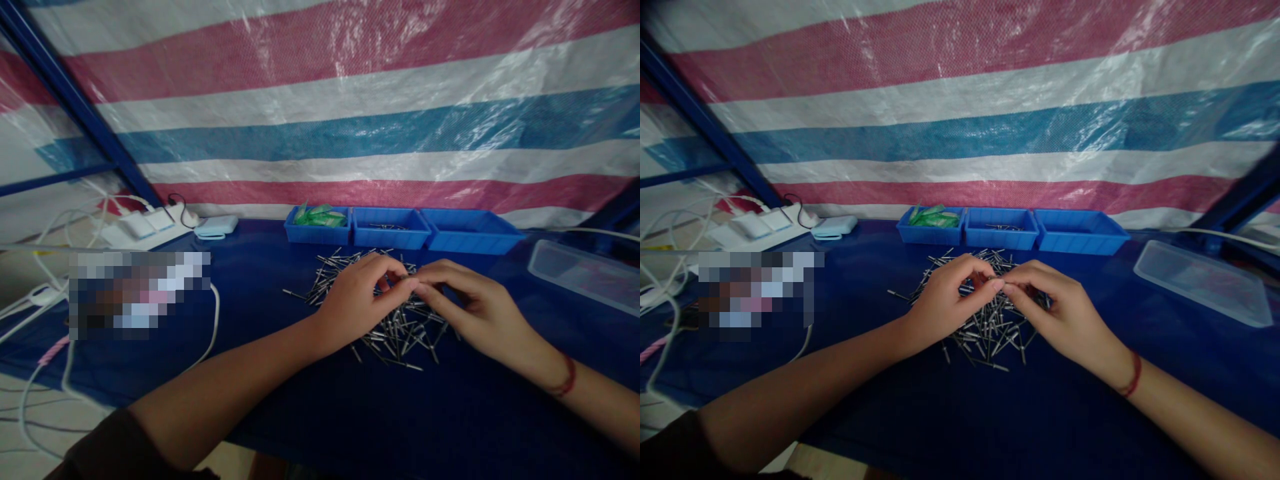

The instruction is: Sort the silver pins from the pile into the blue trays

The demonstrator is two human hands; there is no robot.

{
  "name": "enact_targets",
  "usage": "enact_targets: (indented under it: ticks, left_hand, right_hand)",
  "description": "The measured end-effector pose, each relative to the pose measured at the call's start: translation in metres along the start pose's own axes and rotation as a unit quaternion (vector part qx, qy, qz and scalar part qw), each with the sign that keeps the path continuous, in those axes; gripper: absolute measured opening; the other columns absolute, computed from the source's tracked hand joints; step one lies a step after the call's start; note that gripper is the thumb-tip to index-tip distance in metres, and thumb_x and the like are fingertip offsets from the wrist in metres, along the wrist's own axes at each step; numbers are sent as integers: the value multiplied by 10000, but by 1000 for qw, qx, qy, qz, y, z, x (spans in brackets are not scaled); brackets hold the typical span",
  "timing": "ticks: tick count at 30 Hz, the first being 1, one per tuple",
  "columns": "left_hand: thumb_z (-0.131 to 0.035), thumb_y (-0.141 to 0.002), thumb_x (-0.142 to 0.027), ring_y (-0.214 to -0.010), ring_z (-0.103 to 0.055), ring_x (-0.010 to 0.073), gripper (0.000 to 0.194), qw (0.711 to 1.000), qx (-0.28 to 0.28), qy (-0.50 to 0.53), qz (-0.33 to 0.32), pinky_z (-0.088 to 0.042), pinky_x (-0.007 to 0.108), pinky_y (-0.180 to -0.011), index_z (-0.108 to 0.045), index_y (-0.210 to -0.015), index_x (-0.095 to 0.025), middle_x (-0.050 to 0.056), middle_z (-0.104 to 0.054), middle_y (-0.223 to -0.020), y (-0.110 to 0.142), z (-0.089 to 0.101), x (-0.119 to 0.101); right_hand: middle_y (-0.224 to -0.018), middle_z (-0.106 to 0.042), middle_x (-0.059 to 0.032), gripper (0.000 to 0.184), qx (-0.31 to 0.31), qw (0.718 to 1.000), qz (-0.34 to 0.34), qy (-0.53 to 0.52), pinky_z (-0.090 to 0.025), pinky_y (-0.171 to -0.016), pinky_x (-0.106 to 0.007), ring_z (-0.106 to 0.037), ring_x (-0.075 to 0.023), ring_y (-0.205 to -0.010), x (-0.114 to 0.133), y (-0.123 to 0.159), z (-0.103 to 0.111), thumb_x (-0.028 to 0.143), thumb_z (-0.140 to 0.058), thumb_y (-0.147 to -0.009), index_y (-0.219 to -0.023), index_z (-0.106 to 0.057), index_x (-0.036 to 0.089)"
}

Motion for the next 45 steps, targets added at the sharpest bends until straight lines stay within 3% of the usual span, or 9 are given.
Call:
enact_targets:
  ticks: [9, 13, 18, 24, 31, 35, 39, 42, 45]
  left_hand:
    - [-489, -860, -410, -821, -586, 139, 328, 991, 75, -99, -43, -449, 283, -751, -523, -1066, -157, 44, -636, -905, -2, 4, 10]
    - [-471, -855, -456, -920, -560, 199, 351, 974, 95, -202, -37, -423, 364, -812, -560, -1039, -170, 76, -616, -991, -1, 6, 18]
    - [-469, -858, -434, -974, -522, 218, 328, 964, 125, -231, -39, -406, 396, -844, -598, -1020, -180, 77, -595, -1025, 2, 7, 29]
    - [-498, -850, -372, -961, -529, 215, 245, 963, 143, -223, -35, -404, 418, -847, -636, -952, -197, 53, -600, -1000, 4, 4, 33]
    - [-496, -848, -318, -942, -539, 208, 207, 963, 152, -221, -36, -418, 389, -814, -657, -899, -200, 47, -609, -981, 4, 6, 33]
    - [-508, -813, -218, -863, -558, 184, 148, 966, 120, -226, -31, -431, 349, -766, -648, -847, -187, 37, -629, -918, -4, 17, 35]
    - [-472, -794, -154, -812, -570, 153, 167, 977, 16, -213, 20, -442, 314, -772, -623, -866, -160, 37, -636, -876, -16, 37, 51]
    - [-465, -795, -134, -787, -573, 145, 191, 976, 36, -212, 30, -448, 303, -765, -625, -894, -165, 37, -642, -865, -20, 44, 65]
    - [-453, -833, -162, -841, -572, 153, 211, 971, 89, -222, -15, -438, 314, -809, -633, -943, -175, 42, -645, -927, -19, 37, 70]
  right_hand:
    - [-819, -640, -34, 164, -3, 1000, -12, 15, -481, -698, -300, -600, -167, -767, -1, -3, -2, 331, -506, -852, -815, -626, 225]
    - [-824, -635, -39, 188, -21, 999, -36, 32, -475, -692, -310, -596, -178, -767, -6, -4, -1, 367, -503, -849, -797, -614, 224]
    - [-833, -641, -41, 191, -69, 993, -33, 87, -475, -693, -339, -599, -200, -784, -13, -10, 3, 395, -516, -834, -832, -621, 236]
    - [-798, -644, -53, 247, -110, 976, -15, 187, -474, -646, -348, -576, -188, -682, -19, -41, 10, 408, -465, -851, -851, -640, 233]
    - [-848, -656, -105, 296, -43, 945, 0, 324, -460, -718, -373, -605, -233, -787, -49, -83, 4, 362, -435, -856, -880, -665, 176]
    - [-905, -655, -124, 310, -21, 946, -3, 324, -454, -775, -395, -599, -258, -871, -45, -71, 3, 359, -445, -851, -955, -649, 150]
    - [-903, -654, -88, 278, 0, 961, -11, 277, -457, -805, -380, -598, -229, -866, -33, -41, 6, 343, -444, -855, -960, -631, 166]
    - [-928, -653, -67, 255, 19, 969, -30, 245, -480, -761, -347, -608, -203, -830, -36, -27, 7, 333, -452, -847, -951, -631, 185]
    - [-903, -662, -59, 247, 19, 973, -63, 222, -495, -673, -312, -614, -178, -738, -47, -23, 5, 327, -462, -834, -935, -640, 190]
Point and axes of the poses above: each hand's wrist, its own y-axis away from the middle knuckle, its own z-axis out of the back of the hand, x = y × z, the point moved 1 cm from there along -y, towards the middle knuckle
